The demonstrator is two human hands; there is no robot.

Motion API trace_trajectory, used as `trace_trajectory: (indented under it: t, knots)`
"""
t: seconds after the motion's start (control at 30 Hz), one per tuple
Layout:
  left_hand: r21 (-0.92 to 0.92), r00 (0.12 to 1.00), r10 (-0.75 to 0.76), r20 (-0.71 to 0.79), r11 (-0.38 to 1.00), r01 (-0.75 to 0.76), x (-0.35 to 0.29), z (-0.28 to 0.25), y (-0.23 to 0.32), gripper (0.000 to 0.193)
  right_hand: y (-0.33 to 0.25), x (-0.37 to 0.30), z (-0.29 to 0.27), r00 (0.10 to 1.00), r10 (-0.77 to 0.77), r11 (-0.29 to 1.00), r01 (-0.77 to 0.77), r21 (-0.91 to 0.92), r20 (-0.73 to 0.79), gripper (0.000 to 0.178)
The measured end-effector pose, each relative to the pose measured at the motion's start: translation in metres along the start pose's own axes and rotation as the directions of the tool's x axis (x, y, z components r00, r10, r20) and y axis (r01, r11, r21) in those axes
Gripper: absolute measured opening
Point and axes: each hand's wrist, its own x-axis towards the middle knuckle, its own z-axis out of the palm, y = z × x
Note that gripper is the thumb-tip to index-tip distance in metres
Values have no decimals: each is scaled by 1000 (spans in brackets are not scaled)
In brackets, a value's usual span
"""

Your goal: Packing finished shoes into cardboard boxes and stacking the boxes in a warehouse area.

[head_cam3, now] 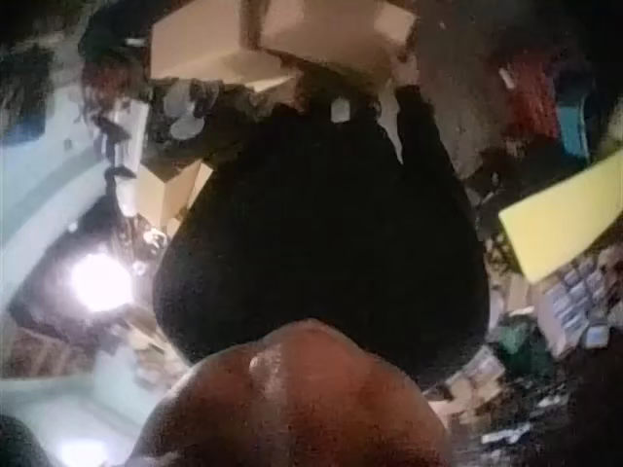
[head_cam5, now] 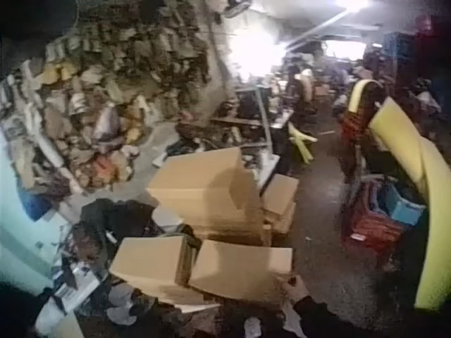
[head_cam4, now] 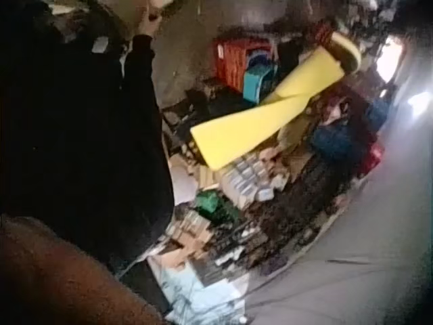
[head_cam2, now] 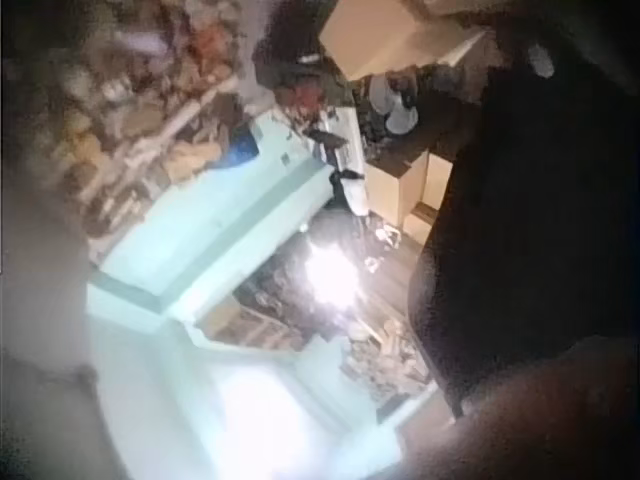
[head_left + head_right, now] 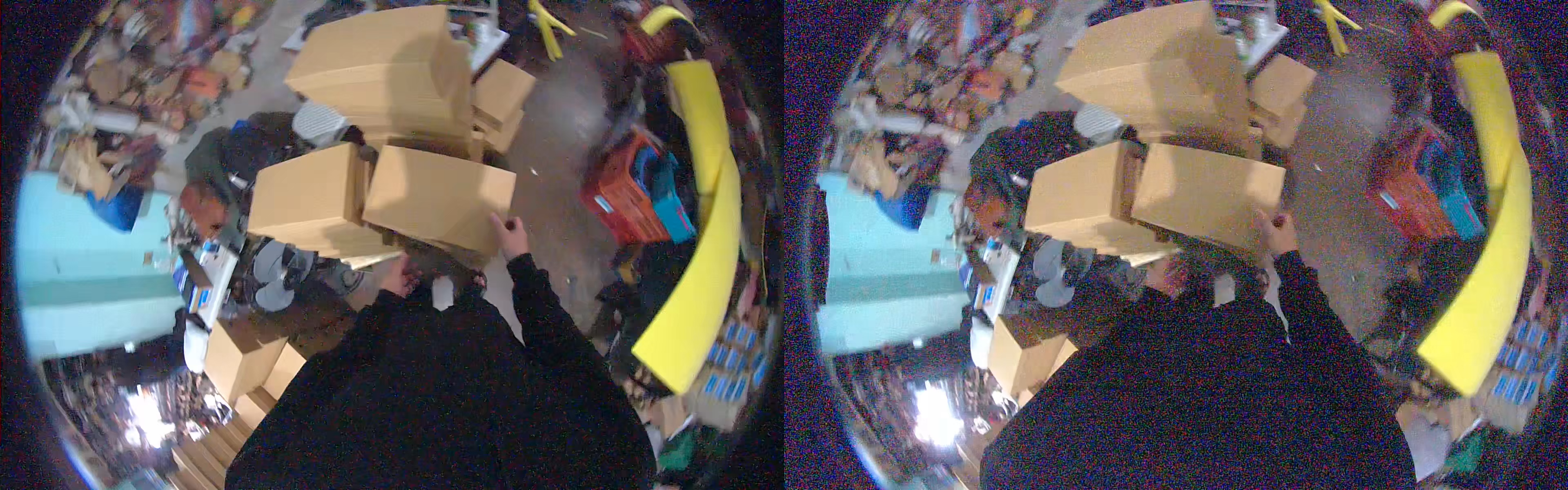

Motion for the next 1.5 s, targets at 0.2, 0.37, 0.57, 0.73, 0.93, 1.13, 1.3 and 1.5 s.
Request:
trace_trajectory:
  t: [0.2, 0.37, 0.57, 0.73, 0.93, 1.13, 1.3, 1.5]
  knots:
    - [93, 949, 307, 77, 945, -313, -12, 6, -13, 31, 11, 13, -31, 994, -65, 975, 45, 216, 83, 36]
    - [261, 906, 423, 23, 872, -414, 4, 5, -25, 37, -2, 7, -71, 988, 109, 969, -131, 211, 112, 30]
    - [-538, 911, 133, 391, 836, 108, 21, 58, -11, 57, 97, 53, -133, 987, -127, 991, 124, 42, 102, 28]
    - [30, 887, 462, -6, 887, -462, 92, 50, -51, 88, 79, 35, -96, 982, 53, 862, -136, 488, 179, 36]
    - [-30, 839, 540, 67, 841, -540, 69, 72, -39, 100, 47, -4, -90, 866, 192, 575, -480, 663, 461, 51]
    - [217, 744, 649, 160, 712, -668, 1, 65, -15, 86, 69, 5, -125, 921, -43, 683, -255, 684, 386, 59]
    - [414, 253, 855, 452, 50, -909, -99, 73, 62, 80, 31, -13, -143, 912, -292, 463, -129, 877, 288, 57]
    - [224, 261, 954, 145, 225, -948, -128, 10, 158, 66, -131, -53, -49, 918, -173, 632, -173, 755, 356, 46]
